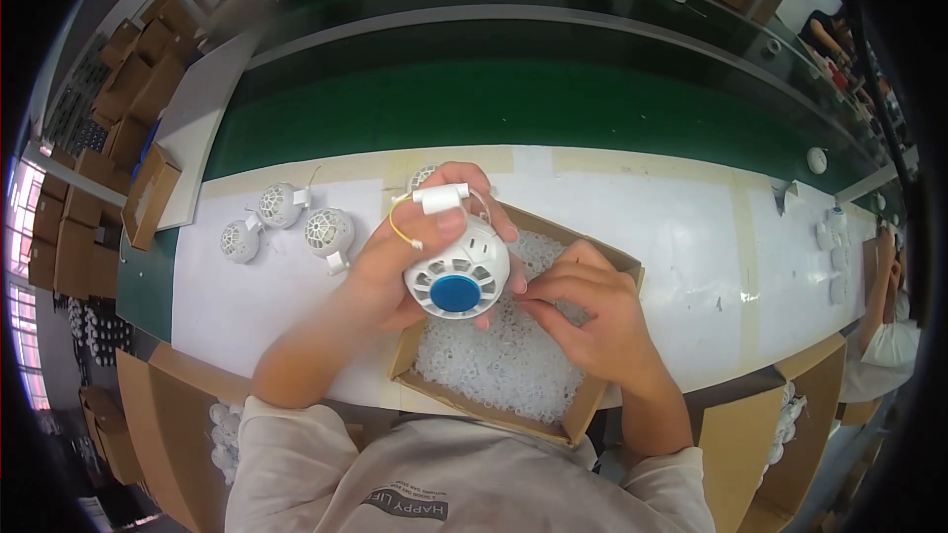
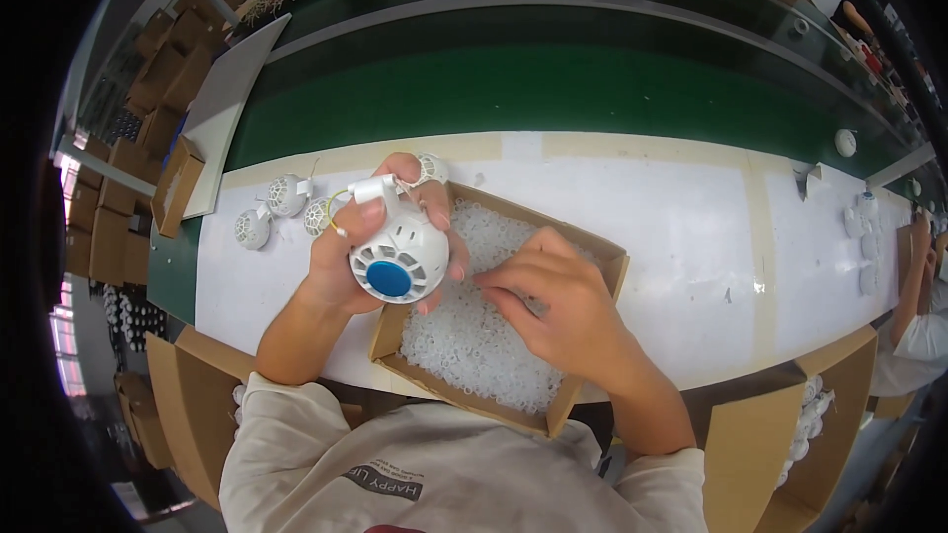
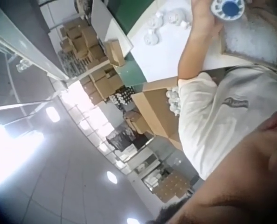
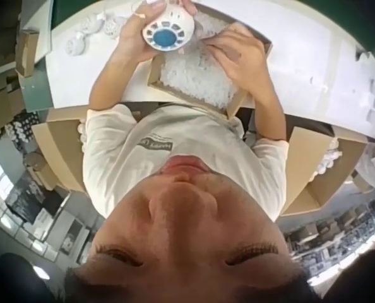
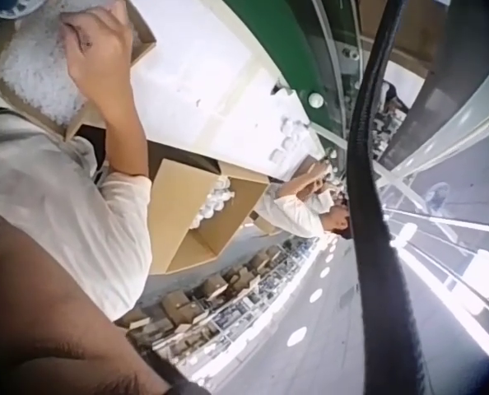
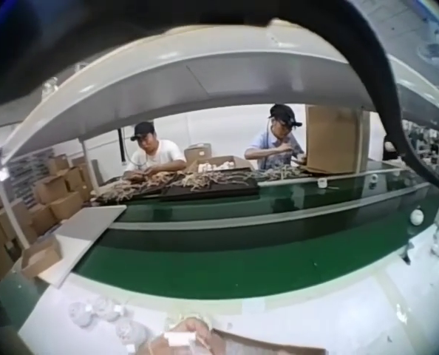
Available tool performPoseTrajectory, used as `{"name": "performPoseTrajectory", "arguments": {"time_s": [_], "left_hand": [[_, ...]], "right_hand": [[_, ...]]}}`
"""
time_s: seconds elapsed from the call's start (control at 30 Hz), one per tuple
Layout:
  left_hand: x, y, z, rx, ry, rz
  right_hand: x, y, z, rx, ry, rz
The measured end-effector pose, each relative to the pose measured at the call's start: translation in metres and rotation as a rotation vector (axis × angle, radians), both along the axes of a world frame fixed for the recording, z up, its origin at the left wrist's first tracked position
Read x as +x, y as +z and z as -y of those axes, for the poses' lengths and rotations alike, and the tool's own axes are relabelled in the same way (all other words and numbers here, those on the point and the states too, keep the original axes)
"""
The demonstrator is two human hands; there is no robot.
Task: Assembling small white electronic components by hand and placing them into a box.
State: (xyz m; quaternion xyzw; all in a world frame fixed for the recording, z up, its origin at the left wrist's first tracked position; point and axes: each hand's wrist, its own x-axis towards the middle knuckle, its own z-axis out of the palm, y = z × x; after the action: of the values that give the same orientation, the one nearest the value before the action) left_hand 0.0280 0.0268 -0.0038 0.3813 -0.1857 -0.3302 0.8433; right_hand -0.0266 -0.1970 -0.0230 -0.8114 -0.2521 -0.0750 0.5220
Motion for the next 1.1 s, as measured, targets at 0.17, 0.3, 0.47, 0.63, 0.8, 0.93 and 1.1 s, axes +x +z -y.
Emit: {"name": "performPoseTrajectory", "arguments": {"time_s": [0.17,0.3,0.47,0.63,0.8,0.93,1.1], "left_hand": [[-0.007,0.003,0.014,0.103,0.188,-0.061],[-0.013,0.004,0.017,0.266,0.291,0.094],[-0.020,0.001,0.018,0.206,0.165,-0.001],[-0.023,-0.009,0.019,0.181,0.108,0.022],[-0.024,-0.006,0.022,0.182,0.134,-0.019],[-0.023,-0.011,0.024,0.193,0.212,-0.002],[-0.026,-0.012,0.029,0.334,0.347,0.142]], "right_hand": [[0.002,-0.003,0.007,0.221,-0.022,-0.127],[-0.001,-0.009,0.008,0.490,-0.002,-0.278],[-0.004,-0.004,0.001,0.807,-0.034,-0.451],[-0.002,-0.007,0.005,0.820,0.041,-0.458],[-0.003,-0.006,0.006,0.724,0.078,-0.379],[-0.004,-0.006,0.004,0.701,0.085,-0.392],[-0.006,-0.008,0.001,0.773,0.074,-0.410]]}}
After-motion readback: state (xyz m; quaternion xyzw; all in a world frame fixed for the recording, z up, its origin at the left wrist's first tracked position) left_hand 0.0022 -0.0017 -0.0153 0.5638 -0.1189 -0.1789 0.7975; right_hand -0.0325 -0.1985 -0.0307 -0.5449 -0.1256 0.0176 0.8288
